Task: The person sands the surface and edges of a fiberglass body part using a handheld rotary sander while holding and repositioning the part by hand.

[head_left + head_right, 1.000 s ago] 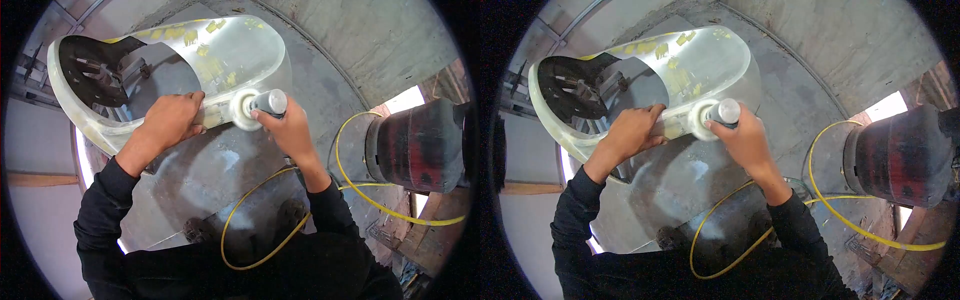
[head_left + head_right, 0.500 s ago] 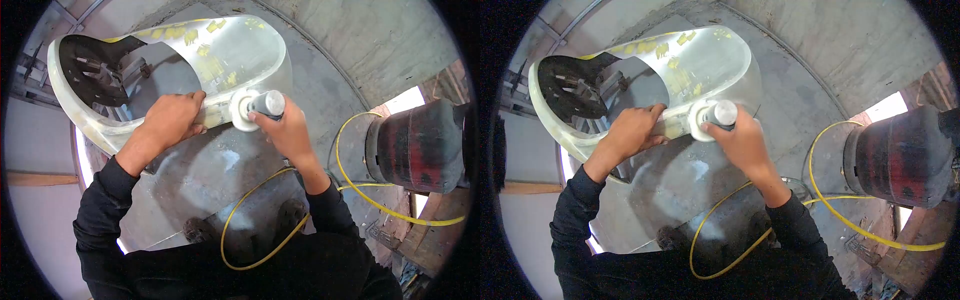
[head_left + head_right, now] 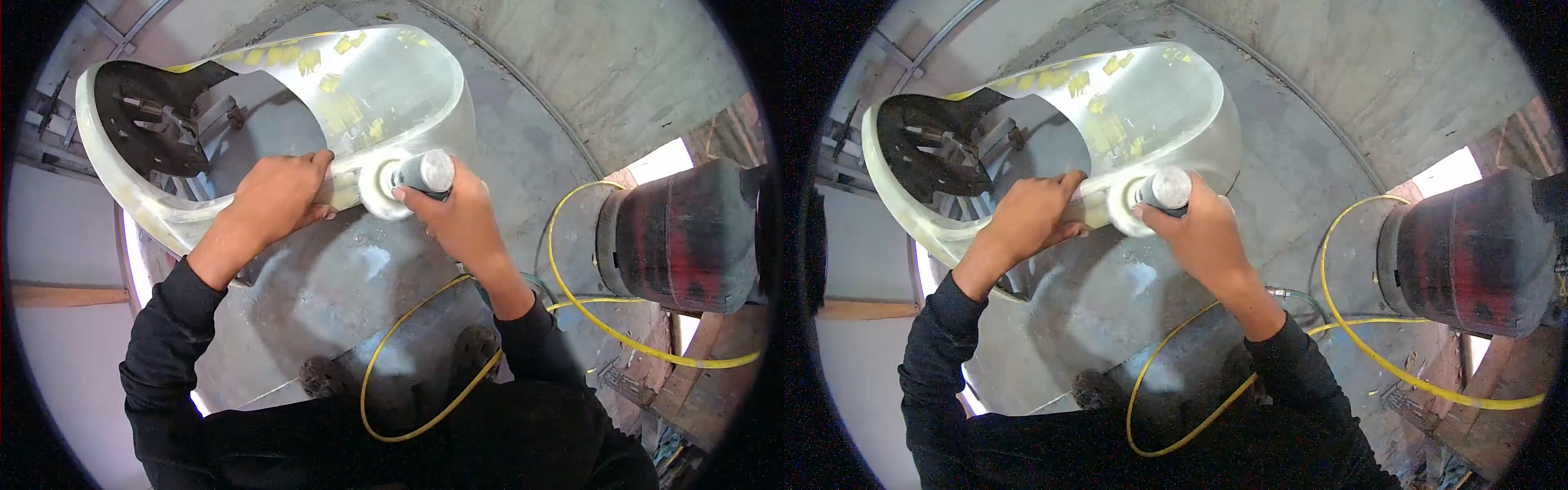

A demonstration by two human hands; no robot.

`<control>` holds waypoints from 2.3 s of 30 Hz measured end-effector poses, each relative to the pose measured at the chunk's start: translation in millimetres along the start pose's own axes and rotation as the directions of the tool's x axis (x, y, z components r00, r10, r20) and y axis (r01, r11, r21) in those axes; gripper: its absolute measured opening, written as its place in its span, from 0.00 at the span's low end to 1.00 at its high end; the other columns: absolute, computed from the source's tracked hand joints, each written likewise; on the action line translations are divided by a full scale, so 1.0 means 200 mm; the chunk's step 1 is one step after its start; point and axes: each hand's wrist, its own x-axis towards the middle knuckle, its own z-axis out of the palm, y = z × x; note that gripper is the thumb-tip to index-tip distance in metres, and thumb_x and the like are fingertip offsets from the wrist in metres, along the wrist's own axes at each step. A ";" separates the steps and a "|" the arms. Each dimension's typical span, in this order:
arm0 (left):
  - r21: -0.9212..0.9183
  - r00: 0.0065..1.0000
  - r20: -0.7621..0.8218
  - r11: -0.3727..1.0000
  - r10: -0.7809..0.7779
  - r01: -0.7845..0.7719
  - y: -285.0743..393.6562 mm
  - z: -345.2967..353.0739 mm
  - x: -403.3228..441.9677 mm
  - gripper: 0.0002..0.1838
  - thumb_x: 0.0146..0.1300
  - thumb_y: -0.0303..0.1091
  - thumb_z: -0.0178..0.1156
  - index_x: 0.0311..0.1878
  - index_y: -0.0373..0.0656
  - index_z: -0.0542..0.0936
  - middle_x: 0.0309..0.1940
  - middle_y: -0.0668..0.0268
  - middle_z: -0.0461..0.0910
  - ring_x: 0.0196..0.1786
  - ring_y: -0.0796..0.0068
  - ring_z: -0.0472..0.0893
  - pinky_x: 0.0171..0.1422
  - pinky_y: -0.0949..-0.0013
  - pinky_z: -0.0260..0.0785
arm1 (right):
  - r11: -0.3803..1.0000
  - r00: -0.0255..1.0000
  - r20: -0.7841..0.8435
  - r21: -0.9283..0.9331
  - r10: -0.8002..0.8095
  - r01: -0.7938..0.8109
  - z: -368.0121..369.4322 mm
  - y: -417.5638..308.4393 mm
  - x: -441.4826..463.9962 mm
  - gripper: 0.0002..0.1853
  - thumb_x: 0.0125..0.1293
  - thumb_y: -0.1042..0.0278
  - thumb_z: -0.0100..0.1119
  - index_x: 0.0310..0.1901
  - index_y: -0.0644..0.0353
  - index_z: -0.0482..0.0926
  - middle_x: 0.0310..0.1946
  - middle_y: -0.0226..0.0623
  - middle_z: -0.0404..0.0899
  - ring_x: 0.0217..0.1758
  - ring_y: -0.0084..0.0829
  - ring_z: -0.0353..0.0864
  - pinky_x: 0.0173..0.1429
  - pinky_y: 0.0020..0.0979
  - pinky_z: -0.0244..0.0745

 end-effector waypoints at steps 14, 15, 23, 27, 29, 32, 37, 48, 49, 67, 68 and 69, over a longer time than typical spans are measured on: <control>-0.015 0.999 0.036 1.000 -0.008 0.008 0.01 -0.03 0.00 0.31 0.58 0.41 0.79 0.56 0.34 0.76 0.36 0.49 0.87 0.43 0.43 0.88 0.48 0.49 0.80 | 0.998 1.000 0.002 0.058 0.021 -0.021 -0.01 0.01 0.02 0.14 0.67 0.65 0.76 0.46 0.64 0.84 0.29 0.28 0.84 0.26 0.18 0.79 0.27 0.25 0.73; -0.017 0.999 0.036 1.000 -0.013 0.013 0.01 -0.03 0.00 0.30 0.58 0.41 0.79 0.56 0.34 0.76 0.36 0.49 0.87 0.43 0.43 0.88 0.49 0.48 0.80 | 0.997 1.000 -0.005 0.073 0.026 -0.026 -0.04 0.04 0.04 0.14 0.67 0.65 0.76 0.46 0.64 0.84 0.29 0.29 0.84 0.26 0.18 0.79 0.27 0.25 0.73; -0.037 0.996 0.083 0.999 -0.015 0.018 -0.02 -0.01 0.01 0.35 0.60 0.47 0.77 0.63 0.39 0.74 0.38 0.48 0.87 0.46 0.40 0.86 0.50 0.44 0.77 | 0.997 1.000 -0.012 0.079 0.018 -0.017 -0.03 0.04 0.04 0.13 0.67 0.65 0.75 0.46 0.64 0.85 0.29 0.28 0.83 0.26 0.18 0.78 0.28 0.26 0.73; -0.039 0.992 0.115 0.998 -0.042 0.047 -0.01 -0.02 0.02 0.35 0.60 0.47 0.77 0.63 0.39 0.74 0.38 0.48 0.87 0.45 0.40 0.86 0.50 0.44 0.77 | 0.998 0.999 -0.008 0.033 0.053 -0.053 -0.10 0.11 0.09 0.21 0.65 0.59 0.76 0.53 0.65 0.85 0.45 0.48 0.91 0.48 0.40 0.92 0.54 0.38 0.82; -0.036 0.994 0.107 0.998 -0.038 0.042 -0.01 -0.02 0.02 0.35 0.60 0.47 0.77 0.63 0.39 0.74 0.38 0.48 0.87 0.45 0.40 0.86 0.50 0.44 0.77 | 0.995 0.996 0.020 0.039 0.088 -0.088 -0.11 0.11 0.09 0.22 0.65 0.59 0.76 0.53 0.66 0.85 0.45 0.48 0.91 0.49 0.40 0.92 0.55 0.38 0.82; -0.041 0.996 0.089 0.999 -0.026 0.030 -0.02 0.00 0.02 0.35 0.60 0.46 0.77 0.63 0.38 0.74 0.38 0.48 0.87 0.45 0.40 0.86 0.50 0.44 0.77 | 0.997 0.997 0.019 0.035 0.071 -0.071 -0.06 0.05 0.05 0.16 0.66 0.63 0.75 0.48 0.65 0.84 0.34 0.35 0.86 0.33 0.25 0.82 0.36 0.30 0.75; -0.039 0.995 0.092 0.998 -0.037 0.040 -0.01 -0.01 0.01 0.34 0.60 0.46 0.77 0.63 0.38 0.74 0.38 0.48 0.87 0.45 0.41 0.87 0.50 0.45 0.78 | 0.995 0.997 -0.004 0.063 0.072 -0.071 -0.07 0.03 0.06 0.15 0.67 0.64 0.76 0.47 0.64 0.84 0.29 0.30 0.83 0.26 0.18 0.78 0.27 0.26 0.72; -0.019 0.997 0.074 1.000 -0.021 0.022 -0.03 0.02 0.03 0.33 0.61 0.44 0.77 0.62 0.38 0.75 0.38 0.49 0.87 0.45 0.42 0.87 0.49 0.45 0.78 | 0.997 0.999 -0.035 -0.071 -0.020 0.018 0.01 0.00 0.02 0.25 0.63 0.56 0.79 0.53 0.66 0.82 0.44 0.53 0.90 0.50 0.55 0.90 0.53 0.46 0.83; -0.022 0.997 0.074 0.999 -0.025 0.026 -0.02 0.01 0.03 0.33 0.61 0.45 0.76 0.62 0.37 0.75 0.38 0.49 0.87 0.45 0.42 0.87 0.49 0.45 0.78 | 0.993 0.997 -0.045 -0.097 -0.068 0.063 0.02 0.00 0.02 0.26 0.63 0.56 0.79 0.53 0.65 0.82 0.44 0.53 0.90 0.50 0.55 0.90 0.53 0.47 0.83; -0.032 0.999 0.047 0.999 -0.025 0.026 -0.02 0.01 0.03 0.30 0.60 0.45 0.77 0.58 0.37 0.76 0.37 0.48 0.87 0.44 0.42 0.88 0.49 0.46 0.79 | 0.996 0.997 -0.057 -0.075 -0.061 0.056 0.04 -0.02 0.01 0.19 0.65 0.63 0.78 0.51 0.65 0.83 0.35 0.37 0.87 0.32 0.25 0.84 0.38 0.32 0.79; -0.034 1.000 0.022 0.999 -0.014 0.015 -0.02 0.01 0.03 0.29 0.60 0.44 0.77 0.55 0.36 0.77 0.36 0.48 0.88 0.43 0.43 0.88 0.48 0.47 0.80 | 0.991 0.993 -0.064 -0.093 -0.102 0.096 0.05 -0.01 0.00 0.19 0.65 0.64 0.78 0.51 0.65 0.83 0.34 0.36 0.87 0.31 0.24 0.83 0.37 0.32 0.79; -0.036 1.000 -0.001 0.999 -0.003 0.003 -0.01 0.01 0.03 0.27 0.59 0.43 0.78 0.52 0.35 0.78 0.35 0.49 0.88 0.42 0.44 0.89 0.47 0.48 0.81 | 0.986 0.989 -0.060 -0.111 -0.134 0.127 0.06 -0.02 0.00 0.19 0.65 0.64 0.78 0.51 0.65 0.84 0.33 0.35 0.87 0.30 0.23 0.82 0.35 0.31 0.78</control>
